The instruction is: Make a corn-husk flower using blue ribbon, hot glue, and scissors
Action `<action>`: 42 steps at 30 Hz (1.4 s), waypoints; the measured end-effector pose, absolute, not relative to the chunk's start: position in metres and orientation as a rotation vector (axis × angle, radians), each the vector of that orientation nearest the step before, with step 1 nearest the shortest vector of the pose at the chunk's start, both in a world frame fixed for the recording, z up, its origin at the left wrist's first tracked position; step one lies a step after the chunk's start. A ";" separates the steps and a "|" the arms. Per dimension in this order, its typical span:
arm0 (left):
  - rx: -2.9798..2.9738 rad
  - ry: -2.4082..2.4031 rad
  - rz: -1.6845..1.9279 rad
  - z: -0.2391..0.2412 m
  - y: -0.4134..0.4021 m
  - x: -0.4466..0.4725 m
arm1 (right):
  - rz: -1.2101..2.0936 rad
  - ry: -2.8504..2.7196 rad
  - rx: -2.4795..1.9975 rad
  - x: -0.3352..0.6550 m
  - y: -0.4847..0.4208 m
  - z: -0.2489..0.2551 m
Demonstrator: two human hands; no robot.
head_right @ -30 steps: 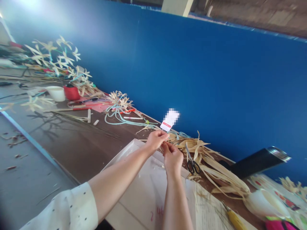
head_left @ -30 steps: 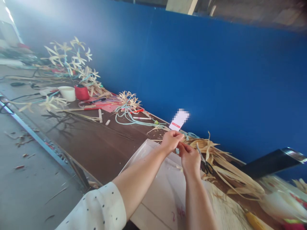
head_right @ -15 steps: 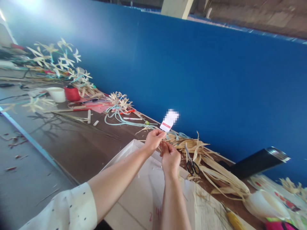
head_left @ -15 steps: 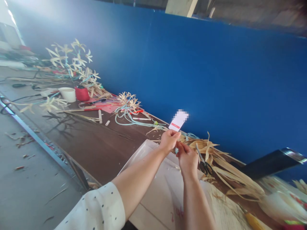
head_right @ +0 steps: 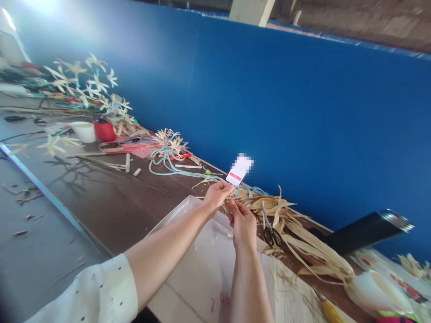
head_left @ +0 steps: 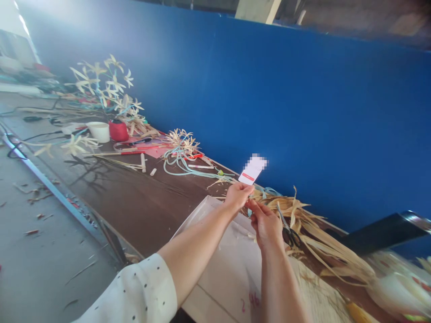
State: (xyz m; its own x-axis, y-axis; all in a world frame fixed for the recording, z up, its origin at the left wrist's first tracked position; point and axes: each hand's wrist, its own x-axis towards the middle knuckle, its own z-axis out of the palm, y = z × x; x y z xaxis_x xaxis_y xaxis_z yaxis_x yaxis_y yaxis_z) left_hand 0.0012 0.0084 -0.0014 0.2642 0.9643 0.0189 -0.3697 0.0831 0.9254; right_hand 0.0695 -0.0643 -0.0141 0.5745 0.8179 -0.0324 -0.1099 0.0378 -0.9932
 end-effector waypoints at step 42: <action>1.010 0.786 1.107 0.001 0.010 -0.001 | 1.056 -0.604 -1.175 0.066 -0.068 -0.008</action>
